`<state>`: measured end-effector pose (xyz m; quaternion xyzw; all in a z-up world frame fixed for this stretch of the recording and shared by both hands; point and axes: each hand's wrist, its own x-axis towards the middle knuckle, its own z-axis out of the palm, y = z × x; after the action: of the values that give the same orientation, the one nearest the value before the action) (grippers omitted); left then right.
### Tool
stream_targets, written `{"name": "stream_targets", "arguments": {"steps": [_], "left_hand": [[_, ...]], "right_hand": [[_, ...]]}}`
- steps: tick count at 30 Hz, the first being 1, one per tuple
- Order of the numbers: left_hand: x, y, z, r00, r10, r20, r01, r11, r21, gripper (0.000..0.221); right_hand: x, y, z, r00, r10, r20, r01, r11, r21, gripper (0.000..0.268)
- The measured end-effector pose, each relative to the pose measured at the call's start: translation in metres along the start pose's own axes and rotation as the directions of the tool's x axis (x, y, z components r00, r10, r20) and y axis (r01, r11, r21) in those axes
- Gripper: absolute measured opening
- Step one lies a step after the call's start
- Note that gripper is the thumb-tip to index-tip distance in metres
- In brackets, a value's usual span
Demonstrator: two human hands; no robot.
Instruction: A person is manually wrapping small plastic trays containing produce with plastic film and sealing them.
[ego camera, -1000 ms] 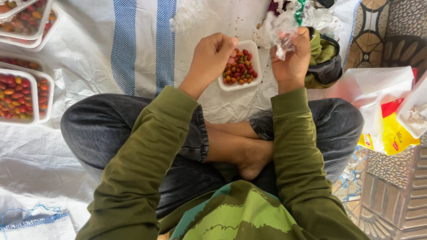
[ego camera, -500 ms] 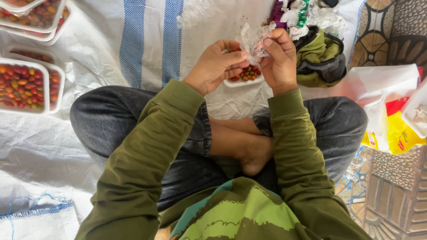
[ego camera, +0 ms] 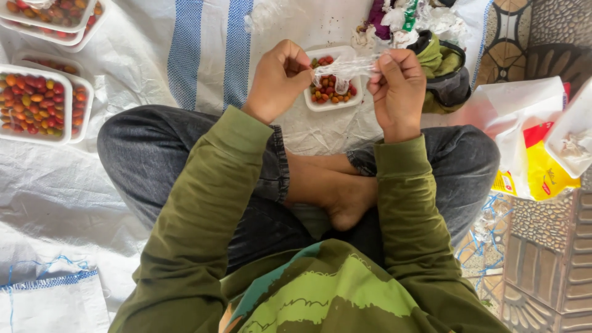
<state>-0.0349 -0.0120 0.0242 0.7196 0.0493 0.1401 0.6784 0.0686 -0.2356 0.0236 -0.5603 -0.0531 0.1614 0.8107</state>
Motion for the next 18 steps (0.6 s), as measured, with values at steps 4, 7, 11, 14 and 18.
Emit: {"name": "stream_targets", "arguments": {"steps": [4, 7, 11, 14, 18], "left_hand": [[-0.008, 0.044, 0.017, 0.888, 0.455, 0.056, -0.440, 0.811, 0.386, 0.012], [-0.016, 0.047, 0.036, 0.847, 0.518, 0.118, -0.508, 0.724, 0.466, 0.010], [-0.024, 0.040, 0.048, 0.878, 0.416, 0.238, -0.474, 0.680, 0.560, 0.022], [-0.024, 0.055, 0.044, 0.910, 0.378, 0.169, -0.414, 0.847, 0.334, 0.015], [-0.019, 0.061, 0.035, 0.962, -0.218, 0.163, 0.250, 0.943, -0.218, 0.017]], "right_hand": [[-0.017, -0.012, 0.008, 0.999, 0.026, -0.024, -0.027, 0.999, -0.046, 0.005], [-0.031, -0.024, 0.020, 1.000, -0.017, 0.022, 0.021, 0.982, -0.187, 0.002], [-0.045, -0.032, 0.027, 0.994, -0.067, 0.087, 0.091, 0.946, -0.311, 0.003], [-0.046, -0.033, 0.023, 0.995, -0.063, 0.071, 0.082, 0.946, -0.315, 0.005], [-0.044, -0.047, 0.014, 0.998, -0.014, 0.067, 0.031, 0.969, -0.246, 0.016]]}}
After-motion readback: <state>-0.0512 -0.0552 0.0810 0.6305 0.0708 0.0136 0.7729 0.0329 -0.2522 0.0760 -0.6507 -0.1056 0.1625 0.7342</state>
